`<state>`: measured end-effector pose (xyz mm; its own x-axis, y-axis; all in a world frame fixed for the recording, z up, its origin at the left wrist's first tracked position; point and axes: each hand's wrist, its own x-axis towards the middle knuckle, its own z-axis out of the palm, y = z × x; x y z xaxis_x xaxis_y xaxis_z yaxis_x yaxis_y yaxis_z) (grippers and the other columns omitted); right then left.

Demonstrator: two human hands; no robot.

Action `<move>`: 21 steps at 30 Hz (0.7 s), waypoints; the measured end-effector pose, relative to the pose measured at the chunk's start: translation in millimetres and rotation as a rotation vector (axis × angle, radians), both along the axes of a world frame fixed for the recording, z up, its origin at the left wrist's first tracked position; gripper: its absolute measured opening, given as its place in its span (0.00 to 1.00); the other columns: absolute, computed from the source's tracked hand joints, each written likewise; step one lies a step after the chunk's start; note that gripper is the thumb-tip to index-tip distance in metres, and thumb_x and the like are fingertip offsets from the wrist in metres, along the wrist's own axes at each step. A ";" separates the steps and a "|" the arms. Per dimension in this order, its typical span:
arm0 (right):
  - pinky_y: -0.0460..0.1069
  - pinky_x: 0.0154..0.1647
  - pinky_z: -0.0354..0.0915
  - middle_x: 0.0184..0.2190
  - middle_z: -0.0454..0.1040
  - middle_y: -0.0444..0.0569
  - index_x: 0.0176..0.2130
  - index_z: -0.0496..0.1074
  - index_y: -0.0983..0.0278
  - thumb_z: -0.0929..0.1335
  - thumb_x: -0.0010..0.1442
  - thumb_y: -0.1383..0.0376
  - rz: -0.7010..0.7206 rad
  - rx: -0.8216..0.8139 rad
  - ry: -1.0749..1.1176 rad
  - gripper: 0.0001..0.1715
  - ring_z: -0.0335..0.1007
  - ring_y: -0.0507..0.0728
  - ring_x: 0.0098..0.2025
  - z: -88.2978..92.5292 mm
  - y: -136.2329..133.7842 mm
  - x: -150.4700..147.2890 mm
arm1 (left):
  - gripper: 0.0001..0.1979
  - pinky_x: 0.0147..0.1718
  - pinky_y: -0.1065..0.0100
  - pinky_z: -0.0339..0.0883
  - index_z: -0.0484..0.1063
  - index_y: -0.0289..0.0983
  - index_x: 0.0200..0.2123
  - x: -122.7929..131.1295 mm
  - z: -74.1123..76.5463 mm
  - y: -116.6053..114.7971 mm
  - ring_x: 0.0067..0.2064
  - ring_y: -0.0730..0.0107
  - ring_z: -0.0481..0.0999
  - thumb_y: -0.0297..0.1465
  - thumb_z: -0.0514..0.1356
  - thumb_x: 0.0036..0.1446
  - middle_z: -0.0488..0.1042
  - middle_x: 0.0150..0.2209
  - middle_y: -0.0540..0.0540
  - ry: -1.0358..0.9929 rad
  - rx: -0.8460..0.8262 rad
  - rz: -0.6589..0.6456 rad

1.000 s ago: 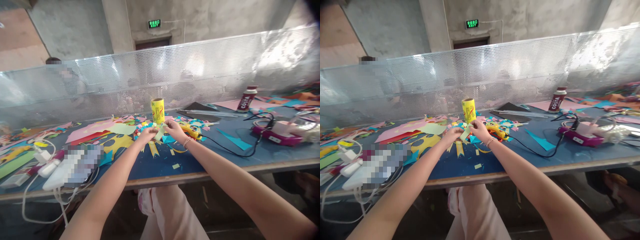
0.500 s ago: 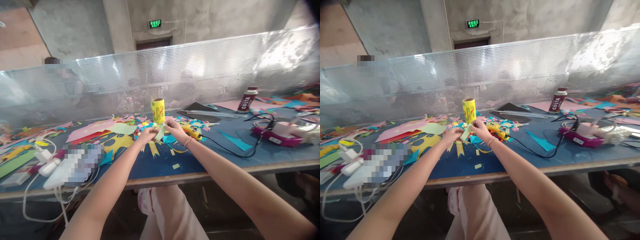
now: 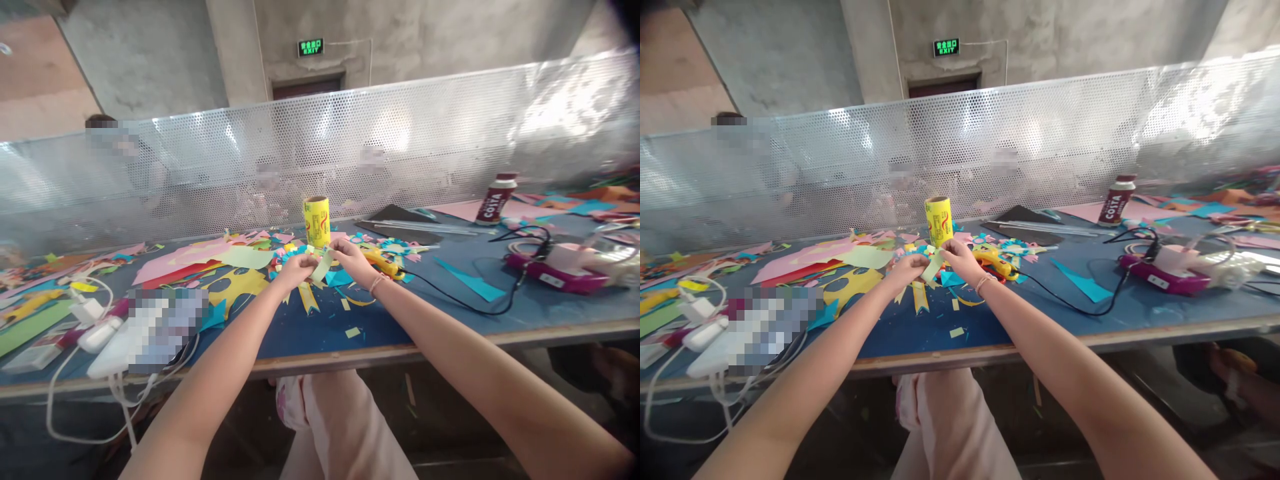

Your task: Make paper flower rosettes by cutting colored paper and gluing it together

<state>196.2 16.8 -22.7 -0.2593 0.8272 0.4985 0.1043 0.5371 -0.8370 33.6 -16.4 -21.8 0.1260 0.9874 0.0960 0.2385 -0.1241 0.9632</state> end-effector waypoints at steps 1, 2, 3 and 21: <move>0.47 0.27 0.54 0.22 0.58 0.40 0.25 0.60 0.61 0.63 0.47 0.57 0.007 -0.003 0.005 0.10 0.53 0.49 0.26 -0.1 0.1 0.0 | 0.05 0.29 0.71 0.69 0.72 0.34 0.29 -0.2 0.3 -0.1 0.28 0.74 0.73 0.22 0.57 0.49 0.75 0.28 0.47 -0.003 0.002 0.000; 0.47 0.27 0.55 0.22 0.58 0.40 0.26 0.60 0.61 0.63 0.47 0.58 0.018 -0.009 0.010 0.10 0.54 0.49 0.26 -0.3 0.4 0.0 | 0.05 0.29 0.71 0.69 0.72 0.34 0.29 -0.6 0.4 0.2 0.28 0.74 0.73 0.23 0.57 0.49 0.75 0.29 0.47 -0.008 0.005 0.001; 0.47 0.27 0.56 0.23 0.59 0.40 0.26 0.60 0.61 0.64 0.47 0.58 0.032 -0.018 0.015 0.10 0.54 0.50 0.27 -0.6 0.8 0.0 | 0.04 0.29 0.71 0.70 0.72 0.35 0.30 -1.1 0.3 0.6 0.29 0.74 0.74 0.23 0.57 0.49 0.75 0.29 0.47 -0.017 0.006 0.001; 0.48 0.27 0.59 0.24 0.62 0.41 0.26 0.60 0.62 0.65 0.48 0.59 0.095 -0.024 -0.013 0.10 0.59 0.50 0.28 -6.0 8.0 1.3 | 0.04 0.29 0.69 0.70 0.69 0.35 0.29 -2.5 -3.5 6.1 0.28 0.73 0.74 0.22 0.58 0.47 0.75 0.30 0.47 -0.059 0.002 0.016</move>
